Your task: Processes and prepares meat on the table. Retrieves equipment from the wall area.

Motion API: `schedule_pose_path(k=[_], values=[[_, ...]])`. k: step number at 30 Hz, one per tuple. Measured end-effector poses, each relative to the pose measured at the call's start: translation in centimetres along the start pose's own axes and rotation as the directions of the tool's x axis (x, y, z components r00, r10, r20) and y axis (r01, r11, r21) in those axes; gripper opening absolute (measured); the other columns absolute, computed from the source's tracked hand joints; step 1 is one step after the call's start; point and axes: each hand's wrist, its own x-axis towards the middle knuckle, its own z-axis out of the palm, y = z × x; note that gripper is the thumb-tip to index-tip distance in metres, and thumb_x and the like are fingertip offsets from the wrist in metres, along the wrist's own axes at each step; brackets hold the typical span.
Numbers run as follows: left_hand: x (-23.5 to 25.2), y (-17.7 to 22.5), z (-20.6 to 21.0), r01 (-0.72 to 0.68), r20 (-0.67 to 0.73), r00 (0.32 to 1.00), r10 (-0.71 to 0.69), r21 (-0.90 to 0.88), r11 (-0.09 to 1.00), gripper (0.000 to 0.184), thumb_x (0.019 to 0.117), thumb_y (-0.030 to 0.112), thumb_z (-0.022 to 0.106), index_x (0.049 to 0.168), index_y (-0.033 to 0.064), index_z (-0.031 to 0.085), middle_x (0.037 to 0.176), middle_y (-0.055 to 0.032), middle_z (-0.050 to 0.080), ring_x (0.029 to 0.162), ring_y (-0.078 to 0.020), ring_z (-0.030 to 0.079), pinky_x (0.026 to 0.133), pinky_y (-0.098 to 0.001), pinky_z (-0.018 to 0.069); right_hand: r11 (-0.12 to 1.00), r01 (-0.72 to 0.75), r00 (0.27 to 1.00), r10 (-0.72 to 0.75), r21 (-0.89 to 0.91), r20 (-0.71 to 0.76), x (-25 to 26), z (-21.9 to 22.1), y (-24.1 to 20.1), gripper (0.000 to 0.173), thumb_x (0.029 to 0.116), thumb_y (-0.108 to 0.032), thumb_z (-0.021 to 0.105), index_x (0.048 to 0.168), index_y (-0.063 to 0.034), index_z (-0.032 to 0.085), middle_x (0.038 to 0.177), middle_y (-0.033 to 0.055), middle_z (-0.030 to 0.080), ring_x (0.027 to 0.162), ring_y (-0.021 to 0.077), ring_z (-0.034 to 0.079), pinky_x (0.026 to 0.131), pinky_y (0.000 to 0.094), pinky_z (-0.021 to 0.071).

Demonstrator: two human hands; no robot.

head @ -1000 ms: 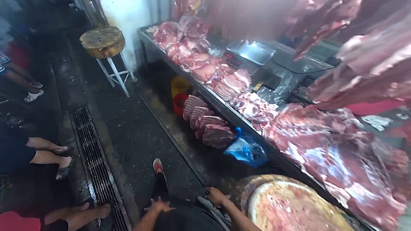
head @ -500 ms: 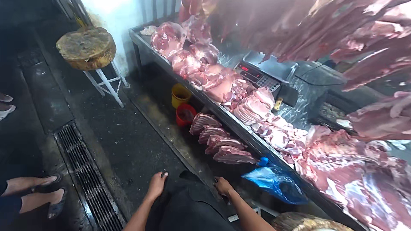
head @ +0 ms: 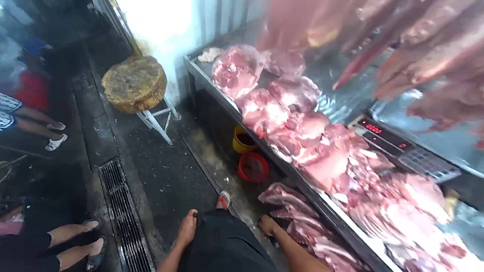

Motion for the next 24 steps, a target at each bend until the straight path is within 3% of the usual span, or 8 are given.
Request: schedule_pose_path(k=[5, 7, 9, 12, 15, 17, 21, 24], values=[[5.3, 1.3, -5.8, 0.114, -0.041, 0.992, -0.116, -0.063, 0.992, 0.061, 0.1036, 0.009, 0.045, 0.161, 0.0143, 0.026, 0.123, -0.0228, 0.067, 0.109, -0.0376, 0.069, 0.096, -0.0556, 0.0551, 0.991, 0.126, 0.99, -0.129, -0.049, -0.06, 2.3, -15.3, -12.7, 0.047, 0.1034, -0.028, 0.058, 0.145, -0.0069, 0.055, 0.128, 0.0261, 0.065, 0.111, 0.0416, 0.068, 0.097, 0.0618, 0.053], [7.8, 2.0, -7.2, 0.039, -0.172, 0.983, -0.058, -0.107, 0.993, 0.06, 0.1014, 0.003, 0.045, 0.159, 0.0134, 0.031, 0.13, -0.0199, 0.063, 0.115, -0.035, 0.065, 0.098, -0.0525, 0.0549, 0.976, 0.217, 0.97, -0.216, -0.002, -0.109, 2.6, -20.7, -17.6, 0.046, 0.1046, -0.027, 0.057, 0.147, -0.011, 0.053, 0.119, 0.0248, 0.067, 0.094, 0.0387, 0.07, 0.087, 0.0592, 0.0568], [10.5, 2.3, -8.8, 0.062, -0.242, 0.967, -0.08, -0.081, 0.995, 0.06, 0.0994, 0.003, 0.051, 0.156, 0.019, 0.04, 0.15, -0.0195, 0.049, 0.125, -0.0371, 0.061, 0.099, -0.0544, 0.0553, 0.948, 0.314, 0.939, -0.304, 0.045, -0.163, 2.7, -24.2, -21.9, 0.047, 0.1045, -0.026, 0.057, 0.151, -0.0179, 0.051, 0.117, 0.0218, 0.069, 0.091, 0.0354, 0.071, 0.084, 0.0576, 0.0574], [14.9, 2.8, -14.8, 0.233, -0.126, 0.96, -0.251, -0.143, 0.962, 0.06, 0.0962, 0.03, 0.063, 0.154, 0.0279, 0.047, 0.166, -0.0161, 0.03, 0.141, -0.0421, 0.046, 0.105, -0.0645, 0.0466, 0.91, 0.413, 0.856, -0.396, -0.02, -0.332, 2.0, -27.1, -27.8, 0.06, 0.1051, -0.029, 0.055, 0.162, -0.0217, 0.035, 0.134, 0.0191, 0.065, 0.117, 0.0358, 0.067, 0.103, 0.0579, 0.0518], [20.2, 2.6, -23.6, 0.104, -0.146, 0.972, -0.184, -0.436, 0.894, 0.069, 0.1, 0.048, 0.06, 0.156, 0.0123, 0.042, 0.162, -0.022, 0.035, 0.148, -0.0378, 0.039, 0.117, -0.058, 0.0387, 0.838, 0.543, 0.714, -0.43, 0.05, -0.553, 2.2, -27.3, -32.4, 0.071, 0.1016, -0.024, 0.061, 0.164, -0.0157, 0.028, 0.137, 0.0208, 0.064, 0.119, 0.0354, 0.067, 0.104, 0.0551, 0.0518], [23.7, 2.6, -29.7, -0.004, -0.247, 0.962, -0.12, -0.449, 0.894, 0.069, 0.1023, 0.046, 0.056, 0.158, 0.0088, 0.038, 0.163, -0.0199, 0.035, 0.15, -0.0332, 0.037, 0.12, -0.054, 0.0366, 0.804, 0.555, 0.74, -0.361, 0.213, -0.567, 3.2, -27.4, -35.1, 0.075, 0.0974, -0.019, 0.065, 0.163, -0.0159, 0.029, 0.137, 0.0186, 0.063, 0.114, 0.0299, 0.068, 0.098, 0.0511, 0.0556], [29.9, 6.3, -41.6, -0.069, -0.374, 0.926, -0.044, -0.284, 0.956, 0.072, 0.1028, 0.043, 0.056, 0.159, 0.0026, 0.034, 0.165, -0.0217, 0.032, 0.152, -0.0322, 0.034, 0.124, -0.0508, 0.0317, 0.791, 0.441, 0.832, -0.184, 0.423, -0.523, 2.8, -30.2, -39.6, 0.056, 0.0988, -0.015, 0.062, 0.152, -0.0077, 0.046, 0.115, 0.0211, 0.068, 0.091, 0.0299, 0.069, 0.083, 0.0511, 0.0578], [35.8, 9.7, -48.3, -0.093, -0.486, 0.873, 0.023, -0.12, 0.989, 0.077, 0.1003, 0.039, 0.061, 0.159, -0.0002, 0.03, 0.166, -0.0239, 0.026, 0.152, -0.0349, 0.033, 0.122, -0.0524, 0.0343, 0.885, 0.327, 0.866, -0.141, 0.33, -0.48, 2.4, -32.7, -41.3, 0.058, 0.1009, -0.017, 0.059, 0.157, -0.0134, 0.042, 0.128, 0.0219, 0.067, 0.112, 0.0355, 0.068, 0.099, 0.0576, 0.0529]])
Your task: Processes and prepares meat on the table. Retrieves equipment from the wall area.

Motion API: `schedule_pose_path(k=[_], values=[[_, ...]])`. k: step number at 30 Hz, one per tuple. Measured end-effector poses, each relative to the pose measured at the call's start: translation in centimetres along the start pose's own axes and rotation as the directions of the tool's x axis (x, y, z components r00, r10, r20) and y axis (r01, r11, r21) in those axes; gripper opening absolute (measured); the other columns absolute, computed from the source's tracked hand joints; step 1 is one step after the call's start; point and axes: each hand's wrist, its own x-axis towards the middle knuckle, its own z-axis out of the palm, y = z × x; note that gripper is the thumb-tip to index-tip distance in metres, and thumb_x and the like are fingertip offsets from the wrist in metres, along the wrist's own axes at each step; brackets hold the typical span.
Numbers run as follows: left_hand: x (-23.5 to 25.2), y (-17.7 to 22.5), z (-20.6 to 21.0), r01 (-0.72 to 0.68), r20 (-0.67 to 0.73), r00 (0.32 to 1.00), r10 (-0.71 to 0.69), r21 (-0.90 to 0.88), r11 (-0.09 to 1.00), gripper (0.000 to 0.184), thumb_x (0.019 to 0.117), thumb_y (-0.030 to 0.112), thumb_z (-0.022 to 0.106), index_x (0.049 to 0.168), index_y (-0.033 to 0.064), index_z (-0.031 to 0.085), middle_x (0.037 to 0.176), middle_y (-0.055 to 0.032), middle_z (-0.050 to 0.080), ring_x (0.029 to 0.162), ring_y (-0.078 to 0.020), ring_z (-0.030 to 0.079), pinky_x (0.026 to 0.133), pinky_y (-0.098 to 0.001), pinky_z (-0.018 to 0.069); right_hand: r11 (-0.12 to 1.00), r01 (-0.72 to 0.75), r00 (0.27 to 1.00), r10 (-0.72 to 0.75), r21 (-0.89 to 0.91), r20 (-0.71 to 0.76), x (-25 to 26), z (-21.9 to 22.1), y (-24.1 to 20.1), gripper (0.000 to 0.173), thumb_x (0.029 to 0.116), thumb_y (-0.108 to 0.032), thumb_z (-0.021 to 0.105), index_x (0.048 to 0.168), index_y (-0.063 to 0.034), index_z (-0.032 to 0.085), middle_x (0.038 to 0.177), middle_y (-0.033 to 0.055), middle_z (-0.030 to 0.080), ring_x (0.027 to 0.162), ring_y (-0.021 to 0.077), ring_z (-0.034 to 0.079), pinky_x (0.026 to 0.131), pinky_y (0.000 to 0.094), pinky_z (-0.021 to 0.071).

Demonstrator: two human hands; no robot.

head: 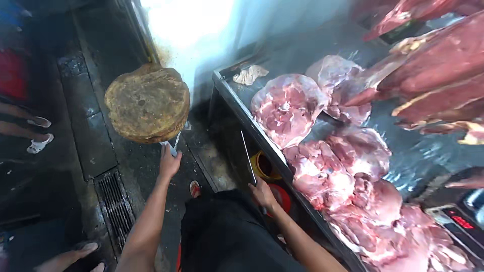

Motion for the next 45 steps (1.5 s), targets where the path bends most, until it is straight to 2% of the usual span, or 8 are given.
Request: schedule_pose_path(k=[5, 9, 16, 26, 35, 38, 42, 45], values=[[12.4, 1.6, 1.6, 0.0, -0.091, 0.995, 0.04, 0.406, 0.914, 0.089, 0.0913, 0.041, 0.07, 0.164, 0.0177, 0.024, 0.171, -0.0164, 0.017, 0.157, -0.0416, 0.014, 0.122, -0.0699, 0.0112, 0.999, -0.038, 0.996, 0.041, -0.035, 0.084, 2.4, -1.9, -1.9, 0.061, 0.1, -0.022, 0.062, 0.158, -0.0204, 0.043, 0.132, 0.0191, 0.066, 0.116, 0.0345, 0.067, 0.1, 0.0585, 0.0527], [13.3, 4.8, 5.2, -0.015, -0.027, 0.999, 0.031, 0.46, 0.888, 0.096, 0.0894, 0.038, 0.068, 0.167, 0.0193, 0.014, 0.17, -0.0206, 0.017, 0.157, -0.0424, 0.017, 0.121, -0.0713, 0.0115, 0.999, -0.038, 0.992, 0.039, -0.012, 0.117, 5.1, -3.0, -2.7, 0.063, 0.0994, -0.025, 0.061, 0.159, -0.0239, 0.04, 0.137, 0.0156, 0.064, 0.123, 0.0316, 0.064, 0.106, 0.0567, 0.0503], [11.4, 13.2, 9.9, -0.09, 0.219, 0.975, 0.038, 0.232, 0.969, 0.092, 0.0913, 0.026, 0.07, 0.165, 0.0128, 0.018, 0.167, -0.02, 0.026, 0.151, -0.0385, 0.034, 0.117, -0.0657, 0.0327, 0.996, -0.01, 0.973, 0.031, -0.092, 0.23, 8.4, -8.3, -6.4, 0.061, 0.1014, -0.032, 0.058, 0.159, -0.0241, 0.04, 0.13, 0.0186, 0.067, 0.118, 0.0373, 0.066, 0.102, 0.0608, 0.0511], [30.3, 28.2, 9.9, -0.373, 0.399, 0.872, 0.283, 0.171, 0.912, 0.061, 0.1015, 0.021, 0.058, 0.157, 0.0051, 0.037, 0.153, -0.0219, 0.049, 0.137, -0.0362, 0.053, 0.113, -0.0544, 0.0447, 0.99, -0.09, 0.994, 0.082, 0.106, 0.074, 10.9, -12.6, -9.0, 0.061, 0.1021, -0.031, 0.059, 0.159, -0.0271, 0.039, 0.13, 0.0176, 0.068, 0.116, 0.0363, 0.067, 0.101, 0.0606, 0.0513], [43.4, 37.2, 19.0, -0.589, 0.465, 0.804, 0.369, 0.539, 0.603, 0.071, 0.0928, 0.033, 0.066, 0.154, 0.0057, 0.043, 0.145, -0.0271, 0.054, 0.135, -0.0465, 0.051, 0.106, -0.074, 0.0369, 0.839, -0.303, 0.904, 0.403, 0.452, -0.142, 8.8, -9.1, -15.2, 0.059, 0.1025, -0.027, 0.057, 0.159, -0.0256, 0.04, 0.134, 0.0177, 0.065, 0.118, 0.0364, 0.066, 0.102, 0.0601, 0.0507], [45.6, 38.2, 21.3, -0.637, 0.546, 0.765, 0.342, 0.561, 0.529, 0.066, 0.092, 0.035, 0.067, 0.145, -0.0006, 0.051, 0.136, -0.0294, 0.06, 0.125, -0.0465, 0.06, 0.1, -0.0696, 0.046, 0.83, -0.283, 0.895, 0.409, 0.48, -0.179, 8.8, -8.7, -17.1, 0.061, 0.1028, -0.029, 0.059, 0.16, -0.027, 0.038, 0.136, 0.0169, 0.064, 0.119, 0.0354, 0.066, 0.104, 0.0584, 0.0504], [46.7, 39.5, 22.5, -0.588, 0.604, 0.757, 0.249, 0.463, 0.664, 0.061, 0.0939, 0.033, 0.067, 0.14, -0.0044, 0.053, 0.13, -0.0306, 0.062, 0.122, -0.0441, 0.062, 0.102, -0.0633, 0.0485, 0.819, -0.241, 0.844, 0.441, 0.521, -0.304, 8.1, -8.4, -18.3, 0.068, 0.1004, -0.034, 0.062, 0.162, -0.0282, 0.034, 0.125, 0.0143, 0.07, 0.105, 0.0323, 0.071, 0.096, 0.0561, 0.0549], [45.0, 40.5, 22.3, -0.447, 0.652, 0.732, 0.198, 0.24, 0.862, 0.046, 0.0964, 0.031, 0.063, 0.126, -0.0044, 0.06, 0.099, -0.0205, 0.067, 0.079, -0.0289, 0.066, 0.073, -0.0491, 0.0572, 0.818, -0.12, 0.769, 0.435, 0.562, -0.468, 7.5, -8.5, -18.1, 0.066, 0.0991, -0.036, 0.064, 0.159, -0.0239, 0.04, 0.117, 0.012, 0.073, 0.098, 0.0255, 0.072, 0.093, 0.0496, 0.057]])
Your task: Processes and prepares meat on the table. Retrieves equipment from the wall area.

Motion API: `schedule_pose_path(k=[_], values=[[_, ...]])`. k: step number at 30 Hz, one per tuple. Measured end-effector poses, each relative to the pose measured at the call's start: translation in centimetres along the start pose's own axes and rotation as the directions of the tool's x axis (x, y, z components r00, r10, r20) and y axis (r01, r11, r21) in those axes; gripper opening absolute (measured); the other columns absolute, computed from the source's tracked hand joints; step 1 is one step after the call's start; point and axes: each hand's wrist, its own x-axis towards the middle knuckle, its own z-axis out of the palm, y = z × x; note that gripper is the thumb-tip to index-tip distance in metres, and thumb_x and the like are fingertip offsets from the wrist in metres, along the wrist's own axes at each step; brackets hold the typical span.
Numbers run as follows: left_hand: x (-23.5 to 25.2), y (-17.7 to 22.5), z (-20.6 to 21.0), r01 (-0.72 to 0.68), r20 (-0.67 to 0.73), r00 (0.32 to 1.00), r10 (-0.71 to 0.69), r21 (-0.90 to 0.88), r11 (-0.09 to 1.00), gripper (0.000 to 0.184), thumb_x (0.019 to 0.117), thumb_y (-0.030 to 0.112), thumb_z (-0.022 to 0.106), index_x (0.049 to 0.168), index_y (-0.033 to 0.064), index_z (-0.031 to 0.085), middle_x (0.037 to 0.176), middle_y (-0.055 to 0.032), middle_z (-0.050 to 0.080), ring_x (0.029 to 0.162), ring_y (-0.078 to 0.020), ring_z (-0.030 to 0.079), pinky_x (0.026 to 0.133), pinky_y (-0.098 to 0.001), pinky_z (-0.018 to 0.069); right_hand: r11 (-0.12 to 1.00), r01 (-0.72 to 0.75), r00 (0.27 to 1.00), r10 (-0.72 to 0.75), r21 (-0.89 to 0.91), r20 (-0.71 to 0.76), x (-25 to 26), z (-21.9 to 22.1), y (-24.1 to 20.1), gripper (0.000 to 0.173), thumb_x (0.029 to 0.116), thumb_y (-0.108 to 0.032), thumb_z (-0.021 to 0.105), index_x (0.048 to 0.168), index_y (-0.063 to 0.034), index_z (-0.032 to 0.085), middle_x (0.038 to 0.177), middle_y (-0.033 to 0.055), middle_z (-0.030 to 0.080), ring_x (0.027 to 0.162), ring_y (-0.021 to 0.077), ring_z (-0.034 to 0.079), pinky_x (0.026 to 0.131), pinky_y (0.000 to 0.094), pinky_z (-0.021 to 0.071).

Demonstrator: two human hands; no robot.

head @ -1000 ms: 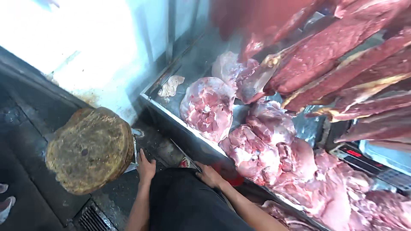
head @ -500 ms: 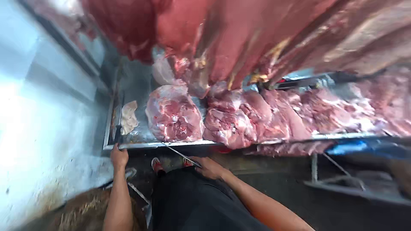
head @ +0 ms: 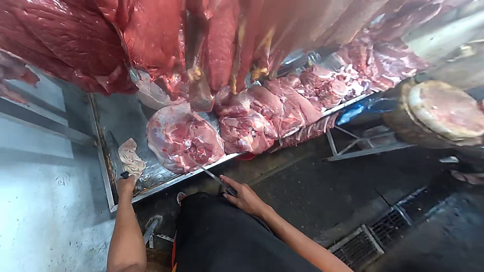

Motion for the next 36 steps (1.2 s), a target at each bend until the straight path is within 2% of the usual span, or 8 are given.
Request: schedule_pose_path(k=[4, 7, 20, 22, 27, 31, 34, 36], values=[[-6.9, 3.0, 2.2, 0.181, 0.231, 0.972, -0.043, -0.621, 0.763, 0.012, 0.1001, 0.014, 0.055, 0.108, 0.0059, 0.053, 0.069, -0.0024, 0.054, 0.051, -0.0127, 0.054, 0.048, -0.0299, 0.0515, 0.996, -0.077, 0.996, 0.079, 0.042, -0.043, 2.5, -0.5, 1.7, 0.049, 0.0956, -0.023, 0.061, 0.145, -0.0202, 0.059, 0.113, 0.0108, 0.073, 0.098, 0.0231, 0.071, 0.09, 0.0478, 0.0567], [-16.0, 6.0, 3.8, 0.385, 0.433, 0.901, -0.022, -0.776, 0.5, 0.015, 0.1021, 0.018, 0.048, 0.088, 0.0139, 0.05, 0.059, 0.002, 0.048, 0.045, -0.0113, 0.05, 0.044, -0.0284, 0.0488, 0.985, -0.174, 0.983, 0.174, -0.007, 0.053, 5.0, -0.7, 3.5, 0.039, 0.1019, -0.043, 0.056, 0.125, -0.015, 0.069, 0.109, 0.0101, 0.072, 0.1, 0.0244, 0.07, 0.092, 0.0504, 0.0553], [-36.7, 10.6, 0.8, 0.626, 0.558, 0.592, 0.581, -0.773, 0.105, 0.014, 0.1068, 0.019, 0.039, 0.103, 0.015, 0.052, 0.062, 0.0011, 0.05, 0.048, -0.0127, 0.054, 0.048, -0.0272, 0.0514, 0.701, 0.543, 0.838, -0.486, -0.463, 0.247, 11.5, -6.4, -16.5, 0.091, 0.0927, -0.085, 0.024, 0.13, -0.0122, 0.063, 0.101, 0.0156, 0.073, 0.098, 0.0374, 0.071, 0.084, 0.0601, 0.0557], [-37.9, 10.2, 0.2, 0.618, 0.518, 0.575, 0.633, -0.782, 0.078, 0.01, 0.1052, 0.018, 0.043, 0.104, 0.0153, 0.052, 0.063, 0.0013, 0.05, 0.049, -0.013, 0.055, 0.049, -0.0276, 0.0519, 0.642, 0.673, 0.736, -0.631, -0.368, 0.247, 14.2, -6.1, -15.2, 0.083, 0.0979, -0.076, 0.028, 0.131, -0.0095, 0.066, 0.106, 0.0165, 0.074, 0.101, 0.0369, 0.072, 0.087, 0.06, 0.0558], [-37.6, 8.5, -0.1, 0.639, 0.507, 0.581, 0.637, -0.769, 0.03, 0.008, 0.104, 0.017, 0.046, 0.101, 0.0145, 0.053, 0.062, 0.0006, 0.05, 0.049, -0.0127, 0.055, 0.05, -0.0275, 0.0524, 0.8, 0.525, 0.847, -0.456, -0.29, 0.274, 16.4, -3.6, -13.9, 0.065, 0.1086, -0.055, 0.024, 0.132, -0.0102, 0.065, 0.111, 0.0177, 0.072, 0.105, 0.0358, 0.07, 0.093, 0.0596, 0.0546], [-37.2, 6.9, -0.6, 0.566, 0.541, 0.644, 0.542, -0.813, 0.139, 0.007, 0.103, 0.016, 0.043, 0.104, 0.0163, 0.051, 0.062, 0.002, 0.05, 0.047, -0.0115, 0.054, 0.047, -0.027, 0.052, 0.931, 0.309, 0.929, -0.252, -0.193, 0.271, 17.7, -2.6, -10.3, 0.068, 0.1104, -0.051, 0.022, 0.122, -0.0055, 0.07, 0.113, 0.021, 0.071, 0.11, 0.0373, 0.067, 0.1, 0.061, 0.0498], [-32.5, 3.4, -0.3, 0.095, 0.371, 0.829, 0.418, -0.831, 0.548, 0.013, 0.0985, 0.009, 0.051, 0.111, 0.0101, 0.049, 0.062, -0.0007, 0.05, 0.047, -0.0127, 0.053, 0.046, -0.0282, 0.0507, 0.925, 0.335, 0.915, -0.273, -0.179, 0.298, 17.6, -4.9, -8.8, 0.077, 0.1063, -0.062, 0.022, 0.114, -0.0022, 0.069, 0.091, 0.0187, 0.069, 0.086, 0.0346, 0.068, 0.083, 0.0579, 0.0546], [-28.1, -1.2, 1.7, -0.231, 0.115, 0.947, 0.301, -0.406, 0.884, 0.033, 0.0955, 0.021, 0.064, 0.124, 0.0049, 0.061, 0.083, -0.0113, 0.067, 0.067, -0.0216, 0.067, 0.065, -0.0409, 0.0591, 0.912, 0.405, 0.851, -0.351, -0.064, 0.39, 13.2, -4.9, -8.5, 0.079, 0.0992, -0.069, 0.029, 0.109, -0.0014, 0.068, 0.079, 0.0104, 0.064, 0.072, 0.0239, 0.063, 0.073, 0.049, 0.0557]])
